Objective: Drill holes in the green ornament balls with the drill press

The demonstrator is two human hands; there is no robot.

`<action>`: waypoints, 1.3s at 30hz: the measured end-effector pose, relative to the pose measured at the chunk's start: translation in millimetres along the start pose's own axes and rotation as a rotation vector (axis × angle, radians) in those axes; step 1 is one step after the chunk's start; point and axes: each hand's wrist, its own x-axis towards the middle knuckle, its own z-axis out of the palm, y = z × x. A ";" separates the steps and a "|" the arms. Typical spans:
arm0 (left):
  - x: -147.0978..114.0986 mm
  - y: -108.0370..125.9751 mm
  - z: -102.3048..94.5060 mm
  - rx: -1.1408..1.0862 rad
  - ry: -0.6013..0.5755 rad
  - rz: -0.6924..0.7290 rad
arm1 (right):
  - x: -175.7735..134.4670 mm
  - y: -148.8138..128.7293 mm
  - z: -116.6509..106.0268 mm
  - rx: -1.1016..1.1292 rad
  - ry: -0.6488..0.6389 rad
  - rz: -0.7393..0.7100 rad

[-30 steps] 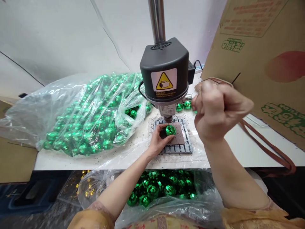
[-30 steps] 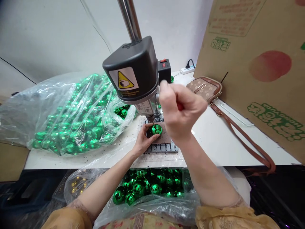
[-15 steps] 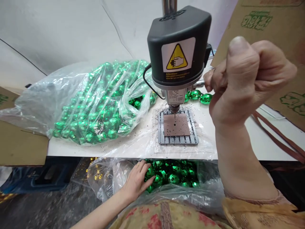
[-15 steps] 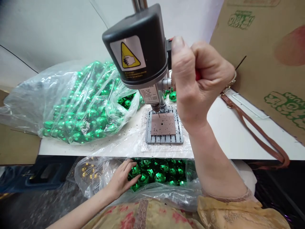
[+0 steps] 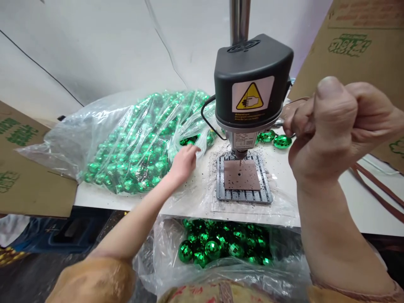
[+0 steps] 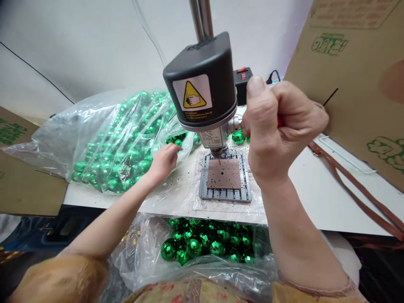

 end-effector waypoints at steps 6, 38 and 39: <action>95.2 -30.8 32.8 0.239 -0.402 -0.363 | 0.3 1.2 0.8 -0.018 0.014 -0.026; -24.9 59.3 65.0 -1.309 -0.129 -0.329 | -4.3 -0.4 -7.4 0.037 -0.108 0.031; -24.3 58.6 64.6 -1.261 -0.171 -0.298 | -4.7 -1.1 -7.4 0.026 -0.107 0.035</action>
